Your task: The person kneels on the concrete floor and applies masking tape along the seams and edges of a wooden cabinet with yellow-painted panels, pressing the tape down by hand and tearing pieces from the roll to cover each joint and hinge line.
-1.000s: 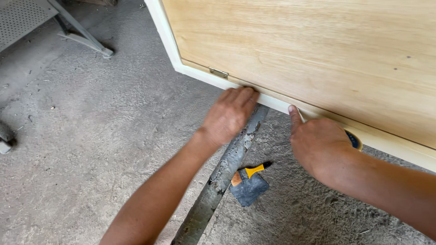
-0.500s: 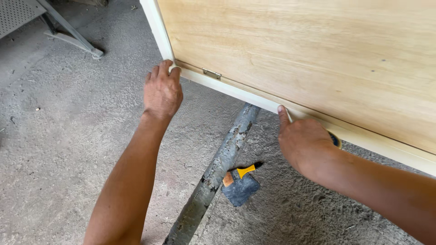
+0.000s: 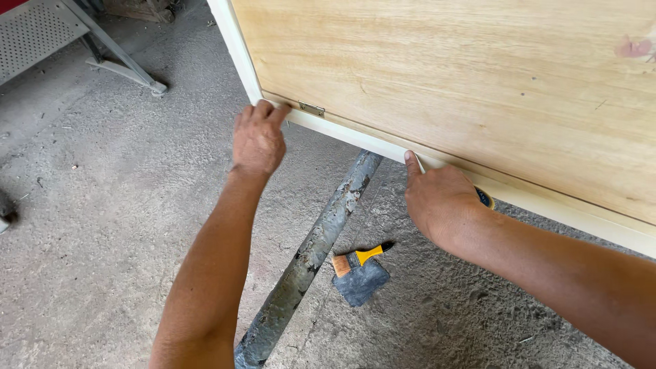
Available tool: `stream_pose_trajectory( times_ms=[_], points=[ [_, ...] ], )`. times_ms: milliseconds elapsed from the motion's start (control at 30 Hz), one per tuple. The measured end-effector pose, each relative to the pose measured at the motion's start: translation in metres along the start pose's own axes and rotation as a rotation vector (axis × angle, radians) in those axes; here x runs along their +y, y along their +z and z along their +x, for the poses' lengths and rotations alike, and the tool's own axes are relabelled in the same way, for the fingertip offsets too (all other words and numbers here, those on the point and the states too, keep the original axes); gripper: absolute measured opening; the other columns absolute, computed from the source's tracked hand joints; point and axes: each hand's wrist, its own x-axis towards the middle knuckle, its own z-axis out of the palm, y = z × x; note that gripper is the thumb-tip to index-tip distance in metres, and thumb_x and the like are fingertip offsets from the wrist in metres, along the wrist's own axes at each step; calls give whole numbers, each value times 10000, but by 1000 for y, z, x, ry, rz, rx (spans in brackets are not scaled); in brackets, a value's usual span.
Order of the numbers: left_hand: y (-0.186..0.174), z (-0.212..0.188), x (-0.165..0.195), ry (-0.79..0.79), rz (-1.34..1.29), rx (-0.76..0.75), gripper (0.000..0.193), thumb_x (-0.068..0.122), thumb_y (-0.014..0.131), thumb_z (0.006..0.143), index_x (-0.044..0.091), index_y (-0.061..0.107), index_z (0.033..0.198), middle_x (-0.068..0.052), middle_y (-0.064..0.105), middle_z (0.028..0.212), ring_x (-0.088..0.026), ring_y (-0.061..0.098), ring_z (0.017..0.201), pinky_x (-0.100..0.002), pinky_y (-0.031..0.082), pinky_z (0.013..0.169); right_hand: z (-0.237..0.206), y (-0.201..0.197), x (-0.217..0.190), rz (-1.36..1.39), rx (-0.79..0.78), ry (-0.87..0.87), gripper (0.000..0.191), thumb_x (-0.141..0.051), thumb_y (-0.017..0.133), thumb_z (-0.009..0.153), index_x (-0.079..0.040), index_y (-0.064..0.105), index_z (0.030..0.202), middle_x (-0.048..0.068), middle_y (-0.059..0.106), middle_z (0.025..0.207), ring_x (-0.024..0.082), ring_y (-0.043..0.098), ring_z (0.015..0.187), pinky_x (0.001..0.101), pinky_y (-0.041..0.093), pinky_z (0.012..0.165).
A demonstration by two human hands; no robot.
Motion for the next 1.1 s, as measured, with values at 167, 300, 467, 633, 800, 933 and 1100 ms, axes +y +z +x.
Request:
stream_pose_trajectory(
  times_ms=[167, 300, 467, 633, 800, 933, 1100],
  points=[
    [-2, 0, 8, -83, 6, -18, 450, -96, 560, 939, 152, 708, 1284, -99, 688, 1112, -235, 655, 949, -424, 564, 883, 5, 0, -4, -23, -6, -31, 916, -73, 668, 923, 204, 74, 1562, 135, 662, 735, 148, 585, 524, 288, 490, 436],
    [-25, -4, 36, 99, 33, 30, 601, -154, 558, 778, 120, 693, 1296, -112, 688, 1142, -259, 662, 962, -399, 600, 871, 9, 1, -4, -84, -7, -48, 912, -56, 677, 910, 239, 93, 1547, 129, 659, 736, 132, 568, 519, 290, 489, 435],
    [-57, -25, 122, 237, -279, -293, 403, -6, 623, 858, 12, 633, 1261, -188, 675, 1115, -322, 683, 963, -417, 615, 838, 9, -3, -1, 16, 2, -17, 870, -66, 630, 931, 222, 92, 1550, 146, 696, 780, 173, 649, 591, 323, 554, 517],
    [-66, -44, 190, -193, -527, -266, 306, 36, 564, 945, -37, 616, 1237, -251, 646, 1243, -406, 644, 1147, -487, 568, 973, 0, 0, -2, 107, 99, 32, 843, -69, 581, 932, 191, 98, 1572, 175, 758, 871, 251, 737, 709, 363, 601, 623],
    [-26, -61, 227, -203, -750, 262, 447, 0, 507, 1002, -103, 497, 1436, -349, 455, 1521, -481, 454, 1406, -520, 439, 1121, -1, 11, -2, 59, 174, 70, 764, -100, 541, 955, 150, 141, 1555, 204, 742, 946, 277, 754, 776, 393, 614, 674],
    [31, -74, 240, -11, -621, 464, 480, 50, 513, 1032, 57, 474, 1511, -180, 400, 1611, -416, 356, 1543, -584, 391, 1257, 1, 19, -5, 66, 235, 93, 775, -119, 567, 930, 179, 203, 1546, 192, 761, 932, 274, 745, 787, 390, 600, 675],
    [84, -73, 256, -129, -728, 437, 758, -209, 438, 970, 151, 345, 1630, -142, 252, 1717, -495, 243, 1587, -454, 602, 1079, -16, 43, 6, 84, 257, 121, 773, -54, 607, 855, 91, 298, 1549, 191, 686, 923, 245, 723, 676, 351, 572, 492]
  ],
)
